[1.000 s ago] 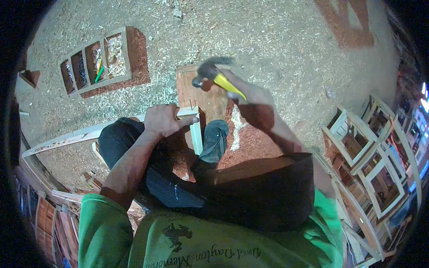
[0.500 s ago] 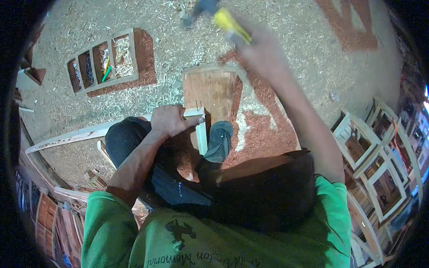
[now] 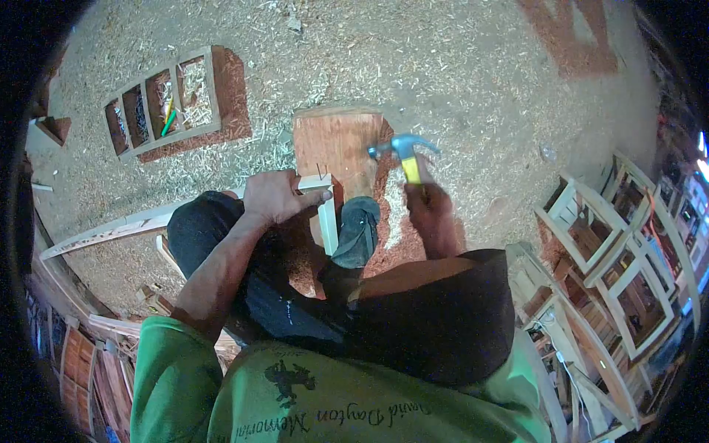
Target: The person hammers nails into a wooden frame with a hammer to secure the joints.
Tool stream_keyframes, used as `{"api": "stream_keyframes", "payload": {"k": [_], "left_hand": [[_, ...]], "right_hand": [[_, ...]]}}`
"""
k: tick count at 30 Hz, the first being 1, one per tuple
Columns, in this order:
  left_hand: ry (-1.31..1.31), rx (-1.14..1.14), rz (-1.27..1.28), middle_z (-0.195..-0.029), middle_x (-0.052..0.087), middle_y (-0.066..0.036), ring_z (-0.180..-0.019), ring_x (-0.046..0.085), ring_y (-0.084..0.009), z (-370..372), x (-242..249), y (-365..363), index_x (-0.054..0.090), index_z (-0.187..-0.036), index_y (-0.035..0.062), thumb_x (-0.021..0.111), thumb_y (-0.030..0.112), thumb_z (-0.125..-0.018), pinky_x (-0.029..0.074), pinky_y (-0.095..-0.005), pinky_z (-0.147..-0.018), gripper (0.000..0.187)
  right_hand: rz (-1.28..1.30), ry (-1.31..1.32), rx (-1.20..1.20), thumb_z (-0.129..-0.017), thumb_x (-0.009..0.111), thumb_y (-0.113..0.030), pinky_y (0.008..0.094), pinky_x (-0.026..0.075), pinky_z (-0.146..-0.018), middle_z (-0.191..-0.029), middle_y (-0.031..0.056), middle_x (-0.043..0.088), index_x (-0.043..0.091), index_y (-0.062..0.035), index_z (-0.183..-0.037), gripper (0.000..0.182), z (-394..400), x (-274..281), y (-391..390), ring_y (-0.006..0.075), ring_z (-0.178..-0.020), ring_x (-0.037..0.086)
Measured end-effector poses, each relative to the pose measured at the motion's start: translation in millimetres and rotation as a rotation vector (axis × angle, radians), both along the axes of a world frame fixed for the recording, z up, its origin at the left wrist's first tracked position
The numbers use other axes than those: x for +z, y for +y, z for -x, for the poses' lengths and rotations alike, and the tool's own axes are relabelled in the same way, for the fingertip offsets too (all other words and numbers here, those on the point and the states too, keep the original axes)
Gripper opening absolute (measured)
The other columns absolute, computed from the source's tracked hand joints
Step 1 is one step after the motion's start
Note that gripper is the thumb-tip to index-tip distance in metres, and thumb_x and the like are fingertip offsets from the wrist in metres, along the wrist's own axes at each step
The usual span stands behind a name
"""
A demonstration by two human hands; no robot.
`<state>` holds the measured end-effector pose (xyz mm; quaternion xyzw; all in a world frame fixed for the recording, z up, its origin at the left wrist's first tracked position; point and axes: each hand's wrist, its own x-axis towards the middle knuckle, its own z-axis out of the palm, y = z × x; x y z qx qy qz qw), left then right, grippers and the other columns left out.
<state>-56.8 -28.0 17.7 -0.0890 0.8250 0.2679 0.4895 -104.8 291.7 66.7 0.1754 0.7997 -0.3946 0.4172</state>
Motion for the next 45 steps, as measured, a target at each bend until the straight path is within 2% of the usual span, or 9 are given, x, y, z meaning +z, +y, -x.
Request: {"api": "stream_keyframes", "payload": {"k": [2,9,17,22,33,34,36,38,45], "left_hand": [[0.000,-0.015,0.013,-0.093,0.078,-0.021,-0.096,0.077,-0.0389,-1,0,1,0.080,-0.098,0.0055,0.055,0.099,-0.076,0.058,-0.0503,-0.088,0.099],[0.000,-0.065,0.047,-0.093,0.079,-0.020,-0.095,0.078,-0.0372,-1,-1,3,0.081,-0.098,0.0055,0.056,0.098,-0.076,0.059,-0.0489,-0.086,0.098],[0.062,-0.055,0.034,-0.090,0.077,-0.022,-0.092,0.077,-0.0402,-5,-4,2,0.078,-0.093,0.0042,0.052,0.100,-0.077,0.058,-0.0519,-0.085,0.101],[0.098,-0.039,0.008,-0.089,0.077,-0.021,-0.092,0.077,-0.0401,-9,-6,0,0.079,-0.093,0.0043,0.052,0.098,-0.079,0.059,-0.0512,-0.085,0.098],[0.071,-0.051,0.000,-0.091,0.079,-0.020,-0.093,0.078,-0.0381,-10,-8,2,0.081,-0.097,0.0047,0.053,0.096,-0.081,0.060,-0.0499,-0.084,0.097],[0.076,-0.049,0.012,-0.091,0.079,-0.019,-0.092,0.078,-0.0381,-9,-9,2,0.081,-0.097,0.0048,0.053,0.096,-0.080,0.060,-0.0498,-0.084,0.097],[0.071,-0.046,0.007,-0.090,0.079,-0.018,-0.091,0.078,-0.0380,-7,-3,1,0.081,-0.096,0.0053,0.053,0.097,-0.080,0.060,-0.0504,-0.084,0.097],[0.087,-0.037,0.012,-0.090,0.079,-0.018,-0.090,0.078,-0.0381,-9,-2,2,0.081,-0.096,0.0055,0.054,0.097,-0.080,0.060,-0.0508,-0.083,0.096],[0.057,-0.030,0.008,-0.093,0.079,-0.019,-0.095,0.078,-0.0366,-4,-3,4,0.081,-0.098,0.0058,0.055,0.095,-0.080,0.060,-0.0490,-0.086,0.095]], "right_hand": [[0.169,0.216,0.125,-0.109,0.058,-0.018,0.0276,0.047,-0.069,-0.090,-0.0015,0.064,0.051,-0.0064,-0.161,0.054,-54,-31,11,0.0062,-0.079,0.055],[0.225,-0.041,-0.067,-0.105,0.066,-0.011,0.0346,0.053,-0.092,-0.121,0.0074,0.073,0.054,-0.0082,-0.158,0.055,-64,-9,3,0.0128,-0.103,0.064],[0.129,0.519,0.656,-0.102,0.066,-0.022,0.0527,0.059,-0.080,-0.109,0.0225,0.076,0.056,-0.0258,-0.156,0.056,68,2,-59,0.0429,-0.094,0.075],[-0.113,0.179,1.239,-0.107,0.060,-0.033,0.0511,0.059,-0.084,-0.106,0.0209,0.077,0.055,-0.0285,-0.158,0.052,125,31,-120,0.0365,-0.092,0.076],[0.037,0.806,0.398,-0.107,0.060,-0.050,0.0474,0.060,-0.074,-0.096,0.0222,0.076,0.066,-0.0042,-0.142,0.059,203,30,-134,0.0311,-0.084,0.075],[-0.094,0.599,0.592,-0.107,0.064,-0.033,0.0371,0.056,-0.070,-0.080,0.0120,0.071,0.055,-0.0130,-0.158,0.056,182,14,-123,0.0200,-0.079,0.073],[-0.165,0.067,1.320,-0.103,0.066,-0.035,0.0521,0.058,-0.091,-0.115,0.0253,0.075,0.051,-0.0169,-0.159,0.061,127,20,-120,0.0448,-0.102,0.073],[0.286,0.213,0.841,-0.104,0.065,-0.027,0.0444,0.057,-0.093,-0.124,0.0251,0.073,0.051,-0.0147,-0.159,0.058,94,-2,-79,0.0404,-0.104,0.072],[-0.031,-0.005,0.059,-0.105,0.067,-0.016,0.0327,0.056,-0.077,-0.105,0.0113,0.077,0.064,-0.0071,-0.146,0.042,-6,10,2,0.0153,-0.094,0.068]]}}
